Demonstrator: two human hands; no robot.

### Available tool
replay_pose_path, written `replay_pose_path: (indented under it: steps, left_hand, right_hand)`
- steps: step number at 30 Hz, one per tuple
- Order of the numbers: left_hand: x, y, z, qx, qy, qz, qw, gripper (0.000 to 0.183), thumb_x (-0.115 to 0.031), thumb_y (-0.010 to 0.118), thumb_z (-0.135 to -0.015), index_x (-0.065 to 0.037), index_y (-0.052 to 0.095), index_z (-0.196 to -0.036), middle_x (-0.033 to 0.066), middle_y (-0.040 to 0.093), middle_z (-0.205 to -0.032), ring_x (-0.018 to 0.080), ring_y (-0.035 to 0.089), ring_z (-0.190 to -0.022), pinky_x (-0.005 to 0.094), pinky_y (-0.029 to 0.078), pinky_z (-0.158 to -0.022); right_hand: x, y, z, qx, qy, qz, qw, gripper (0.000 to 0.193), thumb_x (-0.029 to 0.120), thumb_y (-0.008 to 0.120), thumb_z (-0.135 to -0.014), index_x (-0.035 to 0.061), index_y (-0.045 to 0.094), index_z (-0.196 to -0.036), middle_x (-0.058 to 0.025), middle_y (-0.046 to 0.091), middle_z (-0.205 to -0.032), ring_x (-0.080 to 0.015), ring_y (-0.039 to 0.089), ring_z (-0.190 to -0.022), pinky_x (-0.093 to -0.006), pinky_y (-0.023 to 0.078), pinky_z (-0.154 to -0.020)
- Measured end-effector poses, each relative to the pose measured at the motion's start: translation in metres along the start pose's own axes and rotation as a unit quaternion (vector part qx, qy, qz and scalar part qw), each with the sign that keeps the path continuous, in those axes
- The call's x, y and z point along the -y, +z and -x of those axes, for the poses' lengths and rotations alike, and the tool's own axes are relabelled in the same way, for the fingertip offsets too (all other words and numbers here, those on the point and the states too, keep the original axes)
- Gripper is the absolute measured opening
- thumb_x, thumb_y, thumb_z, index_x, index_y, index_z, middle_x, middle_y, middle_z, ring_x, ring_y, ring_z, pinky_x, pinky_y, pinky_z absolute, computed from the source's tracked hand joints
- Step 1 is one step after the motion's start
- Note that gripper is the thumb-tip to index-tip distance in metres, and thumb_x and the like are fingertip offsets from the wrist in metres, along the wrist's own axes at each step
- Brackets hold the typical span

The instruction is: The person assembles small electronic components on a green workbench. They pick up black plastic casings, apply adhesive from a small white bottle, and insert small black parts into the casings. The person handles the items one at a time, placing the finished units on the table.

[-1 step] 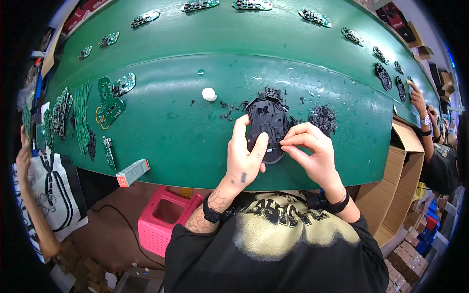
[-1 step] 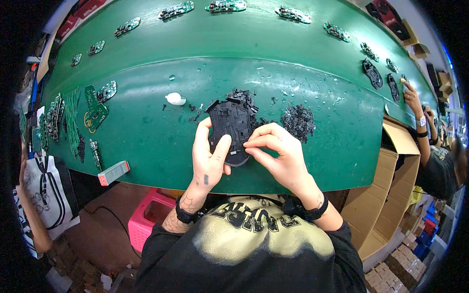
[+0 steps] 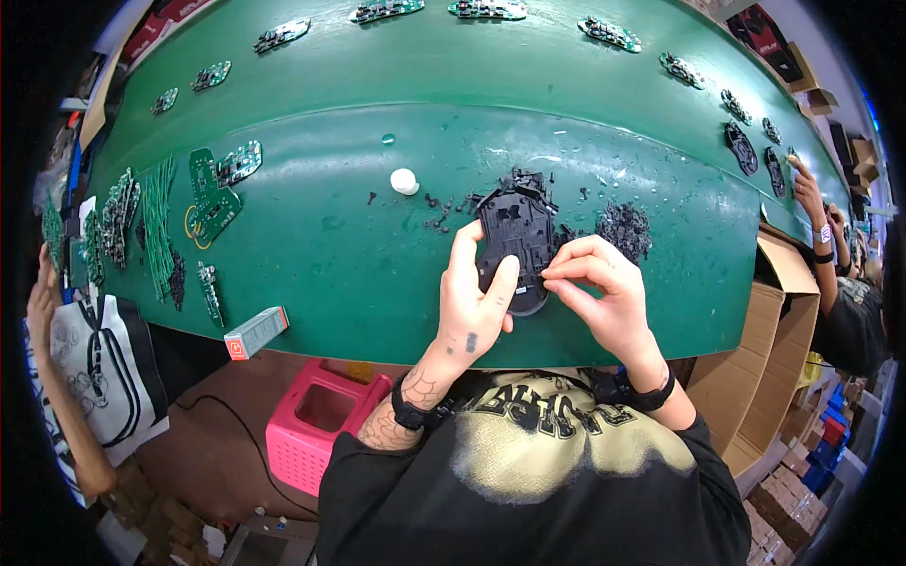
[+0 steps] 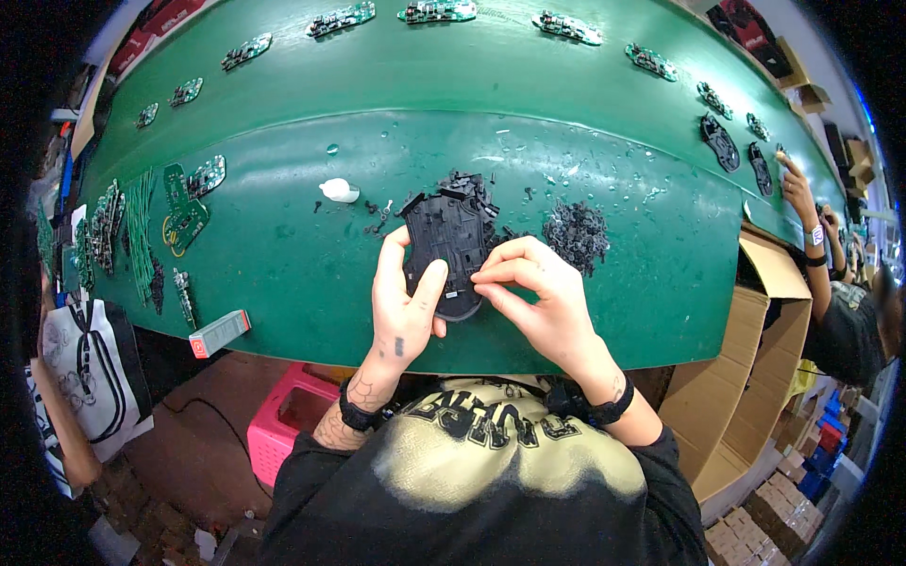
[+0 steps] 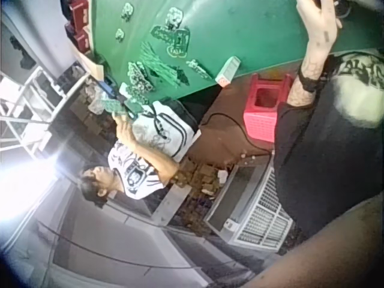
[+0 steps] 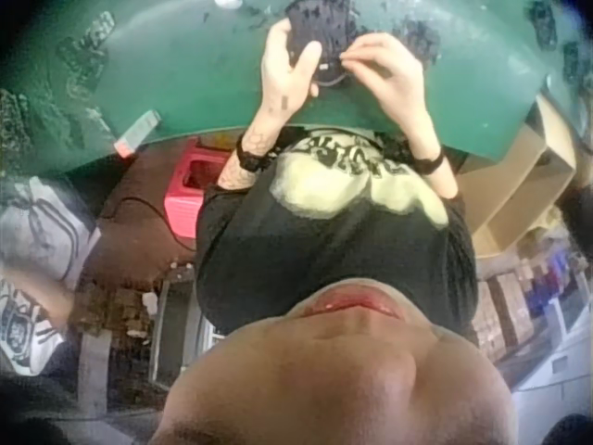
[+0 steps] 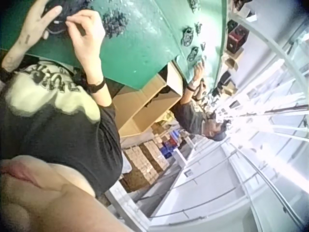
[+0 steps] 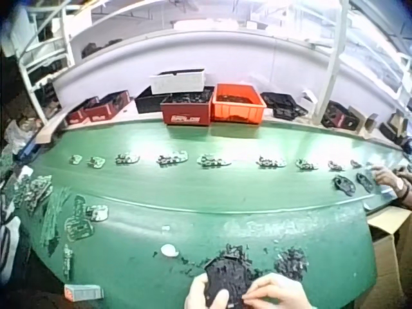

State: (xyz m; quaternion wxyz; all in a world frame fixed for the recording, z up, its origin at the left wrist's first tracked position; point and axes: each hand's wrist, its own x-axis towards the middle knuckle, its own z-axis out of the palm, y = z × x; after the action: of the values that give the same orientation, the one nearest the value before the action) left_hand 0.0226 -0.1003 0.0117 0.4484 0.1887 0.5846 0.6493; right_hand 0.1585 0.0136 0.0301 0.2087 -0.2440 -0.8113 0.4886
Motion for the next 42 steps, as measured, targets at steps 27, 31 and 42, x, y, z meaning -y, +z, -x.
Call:
replay_pose_path:
  steps: [27,31,42]
  left_hand:
    - [0.004,0.002,-0.003,-0.01,0.0,-0.018,1.0,0.04,-0.011,0.056,-0.093,-0.001,0.038,-0.127,0.0031,0.06,-0.078,0.0053,0.05,-0.045,0.0207,0.041,-0.036]
    - [0.007,0.003,-0.002,-0.008,0.0,-0.026,1.0,0.04,-0.011,0.056,-0.092,-0.001,0.038,-0.127,0.0031,0.06,-0.074,0.0057,0.05,-0.043,0.0214,0.04,-0.036]
    - [0.006,0.003,-0.002,-0.007,-0.001,-0.061,0.998,0.036,-0.009,0.053,-0.092,-0.003,0.04,-0.125,0.0048,0.059,-0.082,0.0044,0.048,-0.044,0.0187,0.038,-0.034]
  right_hand:
    - [0.002,-0.003,-0.005,0.028,0.019,-0.021,0.999,0.013,-0.005,0.07,-0.074,-0.0002,0.066,-0.086,-0.0078,0.058,-0.094,-0.0142,0.064,-0.08,-0.0245,0.056,-0.069]
    - [0.003,-0.003,-0.005,0.032,0.014,-0.002,0.999,0.014,-0.005,0.069,-0.074,-0.0003,0.064,-0.086,-0.0087,0.058,-0.093,-0.0165,0.063,-0.08,-0.0262,0.056,-0.069]
    - [0.008,-0.005,-0.023,0.129,0.031,0.062,0.989,0.02,0.0,0.069,-0.075,-0.0012,0.054,-0.088,-0.0093,0.053,-0.09,-0.0223,0.06,-0.078,-0.0323,0.051,-0.065]
